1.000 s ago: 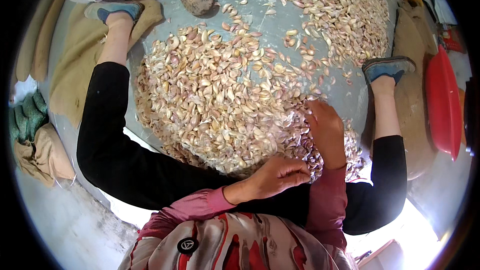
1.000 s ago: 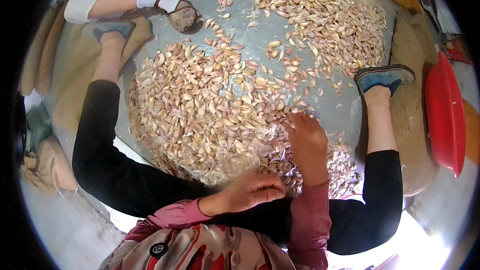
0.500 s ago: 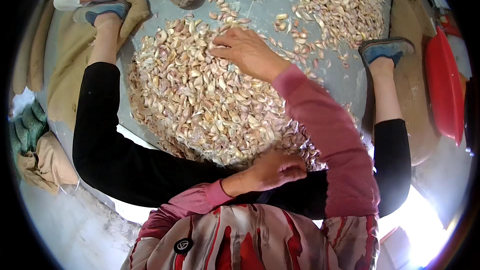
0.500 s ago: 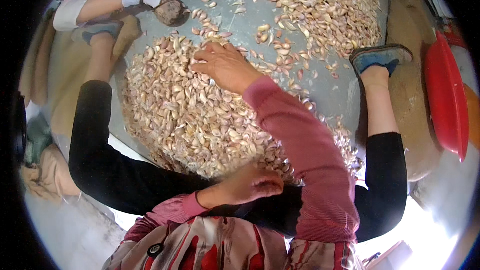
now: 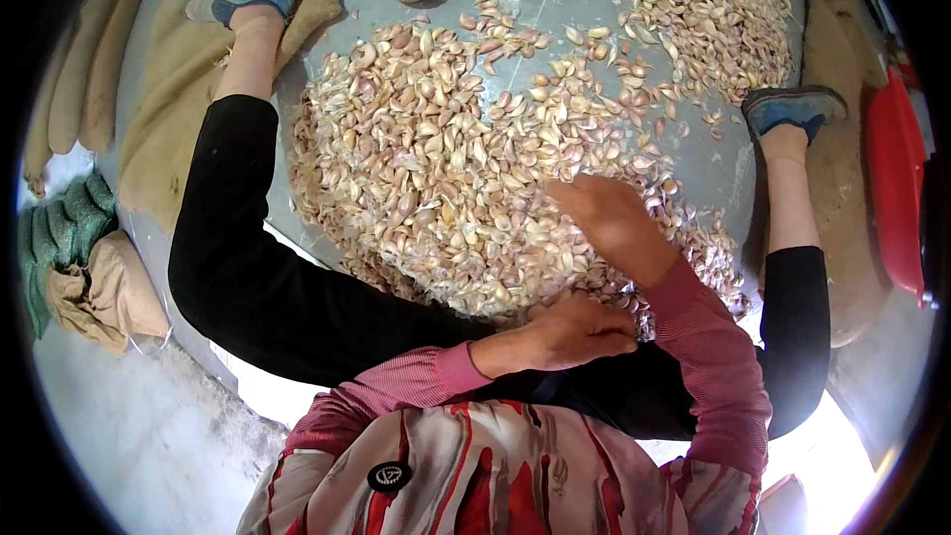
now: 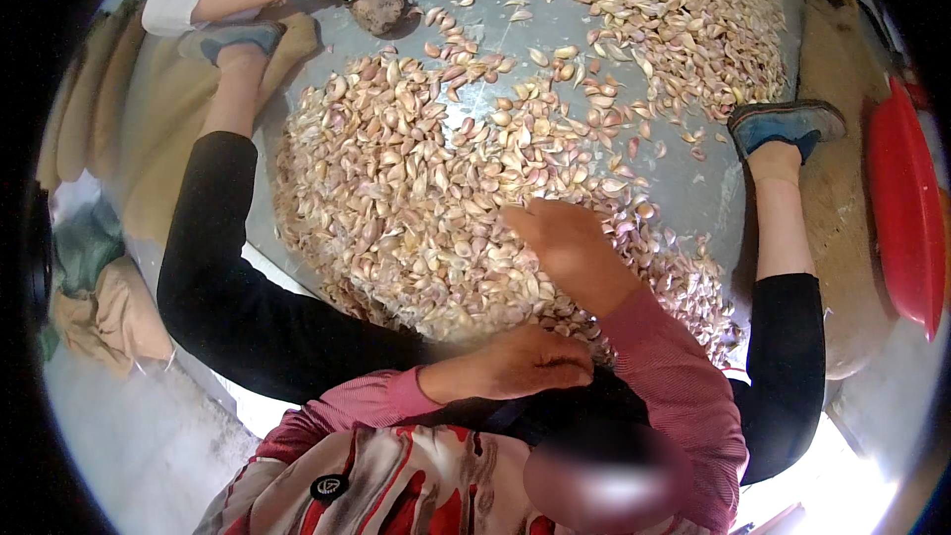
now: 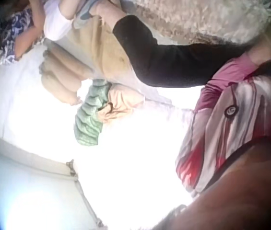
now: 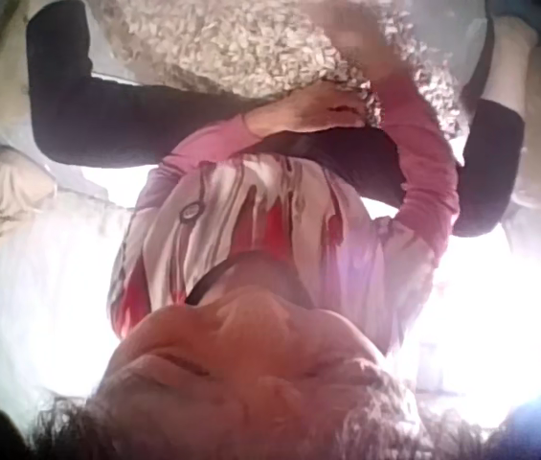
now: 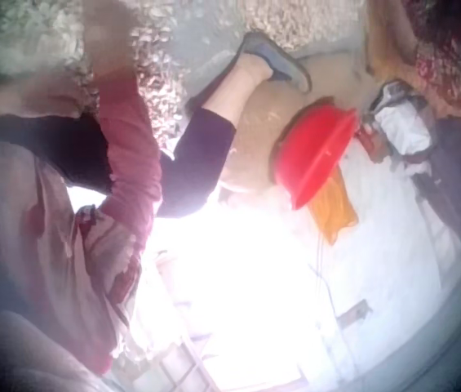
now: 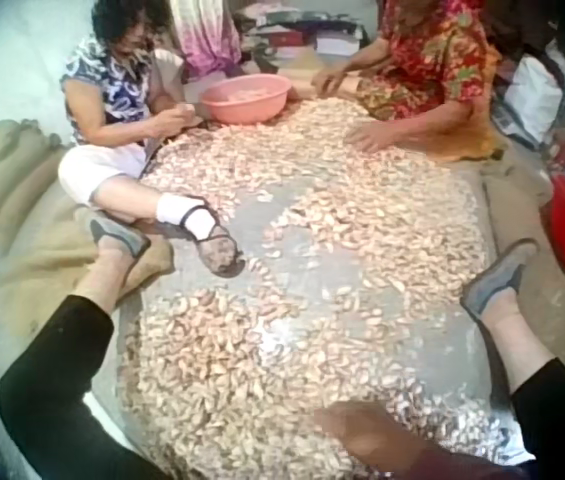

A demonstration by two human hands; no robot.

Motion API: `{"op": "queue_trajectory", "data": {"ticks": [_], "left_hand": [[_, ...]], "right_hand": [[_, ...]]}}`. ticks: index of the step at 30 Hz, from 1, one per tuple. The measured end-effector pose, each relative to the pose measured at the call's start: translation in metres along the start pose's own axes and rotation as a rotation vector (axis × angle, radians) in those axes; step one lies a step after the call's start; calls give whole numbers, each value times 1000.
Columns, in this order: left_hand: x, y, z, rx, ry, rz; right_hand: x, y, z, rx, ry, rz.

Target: The person cleans and sorts garlic cloves by hand from a large pile on the floor, picking up individual cloves and moving them into different clusters.

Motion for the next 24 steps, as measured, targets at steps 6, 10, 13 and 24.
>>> {"op": "queue_trajectory", "data": {"ticks": [6, 10, 13, 24], "left_hand": [[-55, -9, 13, 192, 21, 275], [-46, -13, 18, 247, -80, 317], [-20, -35, 18, 56, -146, 384], [26, -105, 16, -862, -411, 1350]], "right_hand": [[76, 22, -65, -251, -213, -163], [76, 57, -82, -160, -267, -1], [52, 30, -73, -286, -86, -115], [44, -63, 2, -515, 154, -372]]}}
Point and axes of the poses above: each hand's wrist, its own z-axis away from the middle knuckle, its own y-axis out of the palm, x = y × z, the point moved 10 cm from there along -z, towards the middle knuckle, and after that the axes turned 9 degrees about -x, right-handed, at the moved point
